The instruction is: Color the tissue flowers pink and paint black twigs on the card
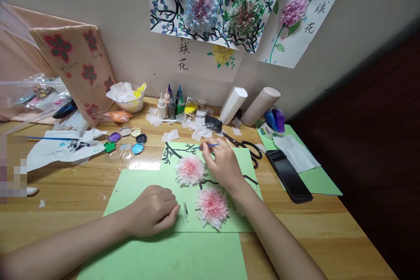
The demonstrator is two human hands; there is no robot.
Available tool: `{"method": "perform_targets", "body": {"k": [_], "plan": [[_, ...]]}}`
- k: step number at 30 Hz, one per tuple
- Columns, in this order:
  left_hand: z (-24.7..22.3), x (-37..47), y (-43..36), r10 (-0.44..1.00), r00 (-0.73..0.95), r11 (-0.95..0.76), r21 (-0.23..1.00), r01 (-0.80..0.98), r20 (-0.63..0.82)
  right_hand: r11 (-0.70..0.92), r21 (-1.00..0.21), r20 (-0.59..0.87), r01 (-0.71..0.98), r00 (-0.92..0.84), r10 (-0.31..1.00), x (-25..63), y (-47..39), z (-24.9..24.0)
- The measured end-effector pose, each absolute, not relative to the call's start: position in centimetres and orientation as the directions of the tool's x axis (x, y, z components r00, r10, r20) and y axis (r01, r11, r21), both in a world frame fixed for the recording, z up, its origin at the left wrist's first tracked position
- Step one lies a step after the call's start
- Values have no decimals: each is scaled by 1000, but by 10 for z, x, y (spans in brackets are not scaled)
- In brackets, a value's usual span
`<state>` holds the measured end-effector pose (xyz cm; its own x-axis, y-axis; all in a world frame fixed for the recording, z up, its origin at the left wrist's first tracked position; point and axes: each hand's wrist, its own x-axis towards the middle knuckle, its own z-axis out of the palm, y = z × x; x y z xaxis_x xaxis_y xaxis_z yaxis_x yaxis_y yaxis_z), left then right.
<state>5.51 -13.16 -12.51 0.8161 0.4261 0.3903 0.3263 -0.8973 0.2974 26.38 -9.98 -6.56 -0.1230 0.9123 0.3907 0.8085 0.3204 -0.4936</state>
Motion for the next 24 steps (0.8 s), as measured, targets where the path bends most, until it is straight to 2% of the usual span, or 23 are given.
{"method": "perform_targets", "body": {"k": [24], "plan": [[-126,55,-132,430,822,-894,305,329,374,331,-474,375,816,-153,914,262,-104,-61]]}}
